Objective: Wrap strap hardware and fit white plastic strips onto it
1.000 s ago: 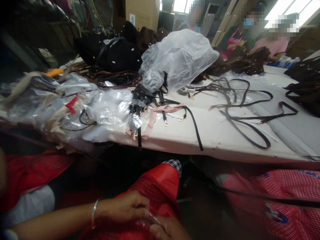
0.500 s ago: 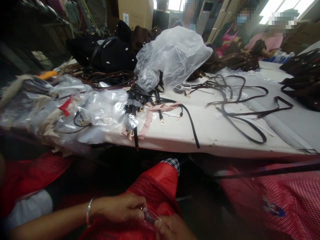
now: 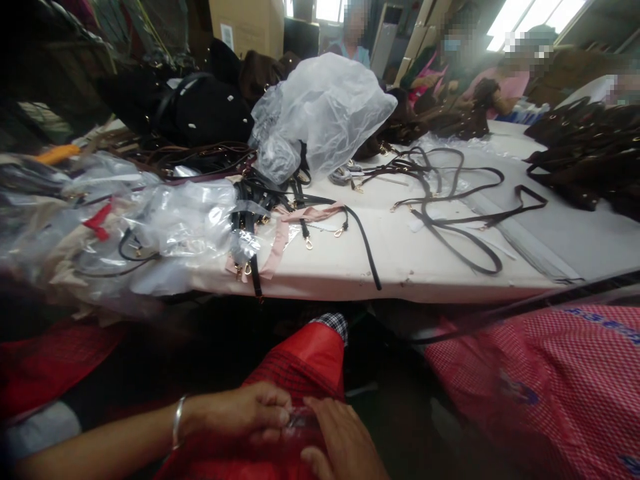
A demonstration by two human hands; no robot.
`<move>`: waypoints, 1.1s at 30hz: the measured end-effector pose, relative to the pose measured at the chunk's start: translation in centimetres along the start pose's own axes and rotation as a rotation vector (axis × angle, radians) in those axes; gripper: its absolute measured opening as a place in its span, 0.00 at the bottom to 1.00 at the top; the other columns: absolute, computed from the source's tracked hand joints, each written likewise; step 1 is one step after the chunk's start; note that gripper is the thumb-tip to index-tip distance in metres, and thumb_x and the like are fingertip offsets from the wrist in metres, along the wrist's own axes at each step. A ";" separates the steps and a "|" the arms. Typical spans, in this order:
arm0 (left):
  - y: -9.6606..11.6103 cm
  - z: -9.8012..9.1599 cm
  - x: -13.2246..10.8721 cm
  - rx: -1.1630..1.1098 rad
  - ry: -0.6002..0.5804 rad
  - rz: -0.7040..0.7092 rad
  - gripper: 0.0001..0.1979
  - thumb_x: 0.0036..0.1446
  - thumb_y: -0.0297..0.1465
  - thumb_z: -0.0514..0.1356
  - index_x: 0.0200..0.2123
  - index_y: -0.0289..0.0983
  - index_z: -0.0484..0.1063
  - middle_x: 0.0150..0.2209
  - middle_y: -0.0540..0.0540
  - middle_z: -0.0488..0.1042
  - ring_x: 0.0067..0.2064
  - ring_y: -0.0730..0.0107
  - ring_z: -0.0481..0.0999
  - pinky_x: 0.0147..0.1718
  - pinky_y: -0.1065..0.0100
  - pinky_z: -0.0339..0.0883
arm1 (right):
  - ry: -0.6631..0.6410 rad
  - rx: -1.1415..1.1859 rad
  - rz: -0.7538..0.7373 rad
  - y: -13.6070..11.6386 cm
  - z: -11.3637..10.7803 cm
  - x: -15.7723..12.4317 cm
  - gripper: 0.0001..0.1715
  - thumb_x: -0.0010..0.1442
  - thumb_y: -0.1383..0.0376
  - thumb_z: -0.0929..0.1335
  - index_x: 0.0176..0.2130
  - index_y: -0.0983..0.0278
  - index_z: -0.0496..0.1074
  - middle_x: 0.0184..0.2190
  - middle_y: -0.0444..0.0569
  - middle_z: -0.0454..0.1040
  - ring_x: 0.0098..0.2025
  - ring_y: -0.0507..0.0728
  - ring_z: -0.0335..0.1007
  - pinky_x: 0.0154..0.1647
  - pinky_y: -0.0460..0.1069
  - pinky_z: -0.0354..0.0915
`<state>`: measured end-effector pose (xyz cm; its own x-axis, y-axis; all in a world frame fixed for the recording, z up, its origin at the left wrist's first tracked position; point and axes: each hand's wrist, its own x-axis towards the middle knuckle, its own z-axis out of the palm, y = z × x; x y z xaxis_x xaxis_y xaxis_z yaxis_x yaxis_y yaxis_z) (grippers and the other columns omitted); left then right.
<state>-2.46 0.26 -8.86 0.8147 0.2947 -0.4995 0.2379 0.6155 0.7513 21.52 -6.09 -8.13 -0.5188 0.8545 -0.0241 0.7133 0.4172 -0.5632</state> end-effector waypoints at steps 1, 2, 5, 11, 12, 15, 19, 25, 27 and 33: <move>0.3 0.2 0.4 -0.050 0.001 0.026 0.25 0.53 0.54 0.62 0.30 0.36 0.69 0.24 0.54 0.64 0.22 0.78 0.59 0.22 0.73 0.52 | 0.092 -0.068 -0.063 -0.1 0.5 -0.1 0.28 0.66 0.58 0.65 0.63 0.60 0.62 0.51 0.54 0.78 0.50 0.61 0.77 0.50 0.52 0.73; 0.6 0.4 0.8 -0.103 -0.004 0.053 0.25 0.52 0.53 0.63 0.31 0.35 0.71 0.23 0.54 0.64 0.22 0.78 0.59 0.22 0.73 0.52 | 0.175 -0.117 -0.103 -0.2 1.0 -0.1 0.28 0.67 0.60 0.63 0.65 0.61 0.60 0.50 0.54 0.79 0.48 0.60 0.78 0.47 0.51 0.74; 1.6 1.2 1.9 -0.235 -0.035 0.101 0.26 0.52 0.53 0.66 0.34 0.32 0.77 0.22 0.52 0.67 0.20 0.79 0.59 0.20 0.74 0.51 | 0.336 -0.197 -0.106 -0.4 1.7 0.1 0.24 0.71 0.65 0.56 0.64 0.66 0.59 0.39 0.53 0.81 0.37 0.57 0.80 0.38 0.47 0.76; 3.1 2.2 2.4 -0.451 -0.134 0.072 0.23 0.46 0.42 0.73 0.40 0.31 0.80 0.27 0.48 0.74 0.22 0.78 0.68 0.22 0.75 0.60 | 0.396 -0.316 -0.120 0.2 -1.1 0.1 0.21 0.73 0.59 0.54 0.53 0.65 0.68 0.28 0.48 0.77 0.28 0.53 0.78 0.27 0.43 0.72; 3.2 2.2 2.4 -0.466 -0.144 0.058 0.22 0.45 0.40 0.74 0.40 0.31 0.80 0.28 0.47 0.74 0.22 0.78 0.70 0.23 0.75 0.62 | 0.407 -0.320 -0.126 0.4 -1.4 0.0 0.21 0.73 0.58 0.54 0.52 0.65 0.68 0.27 0.47 0.76 0.27 0.53 0.78 0.26 0.43 0.72; 3.1 2.4 2.5 -0.474 -0.142 0.040 0.19 0.47 0.38 0.73 0.37 0.30 0.81 0.27 0.47 0.74 0.21 0.78 0.71 0.22 0.76 0.63 | 0.453 -0.282 -0.130 0.9 -1.6 -0.4 0.20 0.73 0.56 0.57 0.51 0.64 0.69 0.27 0.46 0.76 0.26 0.52 0.77 0.26 0.41 0.71; 2.7 3.1 2.9 -0.523 -0.122 0.117 0.19 0.51 0.39 0.71 0.36 0.27 0.81 0.25 0.46 0.73 0.19 0.80 0.68 0.18 0.78 0.60 | 0.452 -0.098 -0.114 1.8 -0.4 -1.0 0.19 0.71 0.55 0.60 0.54 0.62 0.68 0.31 0.47 0.78 0.31 0.52 0.79 0.32 0.40 0.72; 2.9 4.6 4.7 -0.624 -0.081 0.291 0.17 0.56 0.37 0.69 0.37 0.25 0.79 0.23 0.46 0.72 0.18 0.80 0.69 0.18 0.80 0.61 | 0.444 0.562 0.361 1.1 1.8 -0.6 0.25 0.68 0.46 0.60 0.46 0.56 0.77 0.35 0.45 0.81 0.37 0.54 0.80 0.38 0.42 0.73; 3.3 5.0 5.3 -0.600 -0.037 0.352 0.17 0.58 0.38 0.68 0.36 0.26 0.77 0.23 0.46 0.72 0.18 0.79 0.70 0.17 0.80 0.63 | 0.414 0.785 0.544 0.4 2.2 0.0 0.31 0.65 0.41 0.60 0.47 0.58 0.78 0.31 0.46 0.82 0.35 0.56 0.80 0.38 0.44 0.74; 5.4 5.4 4.9 -0.549 0.083 0.393 0.16 0.59 0.38 0.67 0.37 0.27 0.76 0.36 0.32 0.80 0.35 0.62 0.83 0.32 0.73 0.75 | 0.477 1.028 0.635 0.0 1.3 1.9 0.32 0.60 0.43 0.66 0.52 0.62 0.76 0.45 0.54 0.81 0.49 0.64 0.78 0.51 0.53 0.73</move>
<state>5.68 1.04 -4.93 0.7371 0.6139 -0.2823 -0.3880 0.7266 0.5670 19.89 -4.87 -9.24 0.1439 0.9279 -0.3438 -0.0249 -0.3439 -0.9387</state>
